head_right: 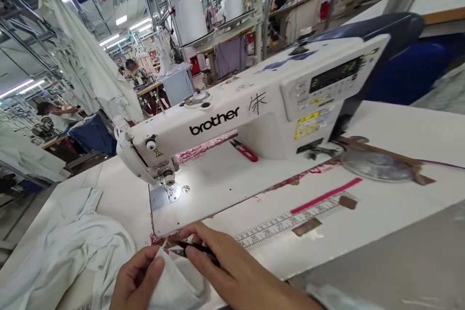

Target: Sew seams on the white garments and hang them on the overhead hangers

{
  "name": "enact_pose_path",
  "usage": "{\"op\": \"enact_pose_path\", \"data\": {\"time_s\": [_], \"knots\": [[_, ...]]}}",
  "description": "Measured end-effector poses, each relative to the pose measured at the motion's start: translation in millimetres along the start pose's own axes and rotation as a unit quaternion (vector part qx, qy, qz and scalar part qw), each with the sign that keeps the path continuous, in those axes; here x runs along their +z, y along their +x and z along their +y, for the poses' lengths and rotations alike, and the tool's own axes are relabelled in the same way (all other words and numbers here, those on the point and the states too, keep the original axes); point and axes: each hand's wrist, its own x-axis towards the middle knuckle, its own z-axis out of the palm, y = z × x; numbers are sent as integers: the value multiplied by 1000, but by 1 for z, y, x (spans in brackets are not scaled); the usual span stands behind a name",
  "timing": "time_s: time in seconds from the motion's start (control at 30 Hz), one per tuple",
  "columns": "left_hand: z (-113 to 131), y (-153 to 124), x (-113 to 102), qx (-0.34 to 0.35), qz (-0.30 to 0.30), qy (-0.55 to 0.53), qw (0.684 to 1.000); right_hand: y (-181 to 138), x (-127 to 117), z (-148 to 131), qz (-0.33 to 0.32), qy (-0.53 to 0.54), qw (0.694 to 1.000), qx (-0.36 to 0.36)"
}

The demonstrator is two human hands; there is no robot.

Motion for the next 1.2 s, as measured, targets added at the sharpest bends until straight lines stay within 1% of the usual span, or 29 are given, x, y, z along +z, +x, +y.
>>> {"op": "enact_pose_path", "data": {"time_s": [0.1,0.23,0.33,0.47,0.53,0.67,0.77,0.87,0.93,1.0,1.1,1.17,1.2], "knots": [[1,-2,0,-8,16,-27,999,2,15,5,8,46,999,-2],[-5,-4,-1,-2,36,-25,999,9,26,8,3,81,997,-12],[-6,-4,-3,-7,22,-26,999,13,31,5,8,99,995,-11],[1,-4,-8,-13,-24,-16,999,15,38,3,20,112,993,-22],[4,-4,-9,-11,-32,-14,999,17,41,3,26,115,993,-25],[4,-7,-8,-17,-10,-29,999,24,47,7,39,96,994,-28],[0,-9,-10,-15,17,-38,999,26,46,10,52,108,993,-1],[-4,-9,-14,-23,9,-30,999,22,41,8,24,133,991,4],[-5,-8,-14,-32,-2,-27,999,18,38,4,-1,113,994,-10],[-4,-8,-12,-22,1,-24,999,16,37,1,-12,72,997,-19],[1,-11,-10,9,-36,16,999,20,37,0,-22,17,999,-21],[6,-15,-15,17,-69,99,993,25,34,3,-16,16,1000,-17],[8,-18,-19,21,-67,151,986,26,32,5,-5,28,1000,-12]]}}
